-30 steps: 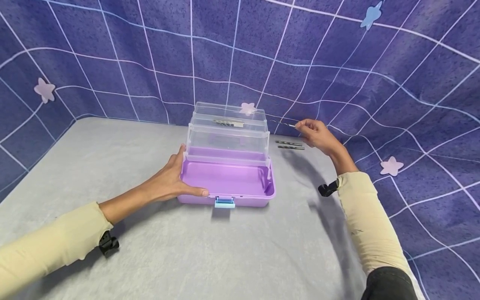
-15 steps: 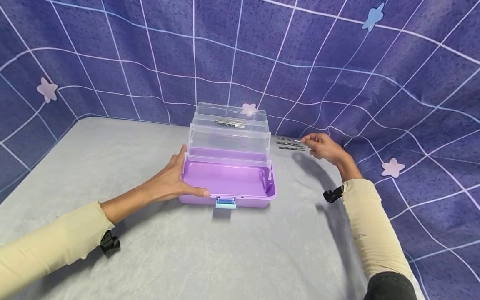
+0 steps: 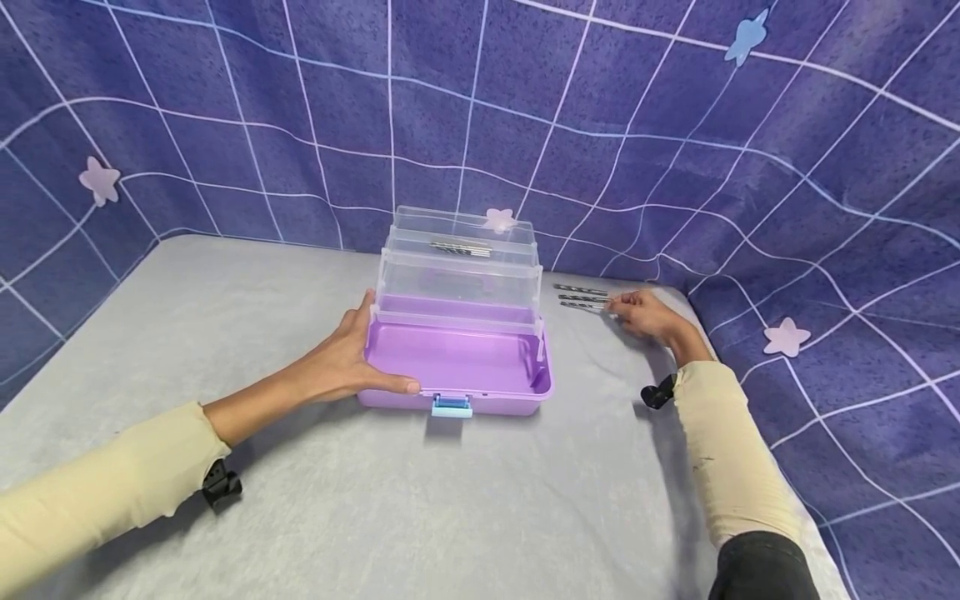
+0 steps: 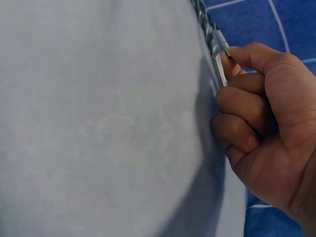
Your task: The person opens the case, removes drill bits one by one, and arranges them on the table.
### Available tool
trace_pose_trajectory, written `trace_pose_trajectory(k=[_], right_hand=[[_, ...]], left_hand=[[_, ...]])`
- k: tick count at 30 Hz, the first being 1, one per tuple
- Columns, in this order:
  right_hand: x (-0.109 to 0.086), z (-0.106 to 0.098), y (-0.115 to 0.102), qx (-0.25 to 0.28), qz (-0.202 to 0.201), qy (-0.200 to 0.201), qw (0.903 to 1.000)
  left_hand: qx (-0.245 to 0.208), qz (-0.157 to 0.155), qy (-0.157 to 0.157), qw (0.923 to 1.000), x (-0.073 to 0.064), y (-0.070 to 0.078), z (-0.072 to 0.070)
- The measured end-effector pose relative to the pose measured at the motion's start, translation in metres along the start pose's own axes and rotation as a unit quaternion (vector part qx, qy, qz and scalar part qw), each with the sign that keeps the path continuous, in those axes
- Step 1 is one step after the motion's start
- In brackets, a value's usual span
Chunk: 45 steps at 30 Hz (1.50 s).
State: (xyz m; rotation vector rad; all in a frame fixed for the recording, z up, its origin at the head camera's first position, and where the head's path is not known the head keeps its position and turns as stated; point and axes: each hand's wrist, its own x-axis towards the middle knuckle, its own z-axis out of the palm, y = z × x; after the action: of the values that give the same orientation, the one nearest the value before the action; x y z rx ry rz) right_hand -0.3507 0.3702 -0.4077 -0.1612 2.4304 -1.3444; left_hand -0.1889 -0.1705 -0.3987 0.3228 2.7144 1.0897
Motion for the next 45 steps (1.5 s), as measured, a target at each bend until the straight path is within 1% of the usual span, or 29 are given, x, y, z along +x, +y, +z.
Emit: trace_pose_trajectory(k=[4,9,17,23,30,34,38,45], right_hand=[[0.003,0.001,0.008,0.013,0.012,0.000,0.9998],[0.005,0.002,0.012,0.024,0.018,0.006,0.9995],[0.012,0.000,0.016,0.030,0.043,0.036,0.9980],[0.010,-0.001,0.013,0.050,0.055,0.055,0.9957],[0.011,0.001,0.014,0.088,0.074,0.079,0.9902],[0.009,0.002,0.011,0.117,0.076,0.096,0.9855],[0.009,0.004,0.009,0.132,0.074,0.115,0.9818],[0.009,0.006,0.009,0.131,0.070,0.114,0.9823]], left_hand=[[-0.003,-0.001,-0.001,1.0000,0.001,0.000,0.001],[0.002,-0.005,-0.002,1.0000,0.001,-0.001,0.001],[0.003,-0.004,-0.002,1.0000,0.000,0.001,0.000],[0.007,-0.004,-0.003,1.0000,0.001,0.002,0.000],[0.007,-0.006,-0.005,0.9999,0.002,0.002,-0.001],[0.003,-0.005,-0.006,1.0000,0.002,0.002,-0.002],[-0.001,-0.002,-0.003,1.0000,0.002,0.002,-0.002],[0.002,-0.003,-0.005,1.0000,0.001,0.003,-0.002]])
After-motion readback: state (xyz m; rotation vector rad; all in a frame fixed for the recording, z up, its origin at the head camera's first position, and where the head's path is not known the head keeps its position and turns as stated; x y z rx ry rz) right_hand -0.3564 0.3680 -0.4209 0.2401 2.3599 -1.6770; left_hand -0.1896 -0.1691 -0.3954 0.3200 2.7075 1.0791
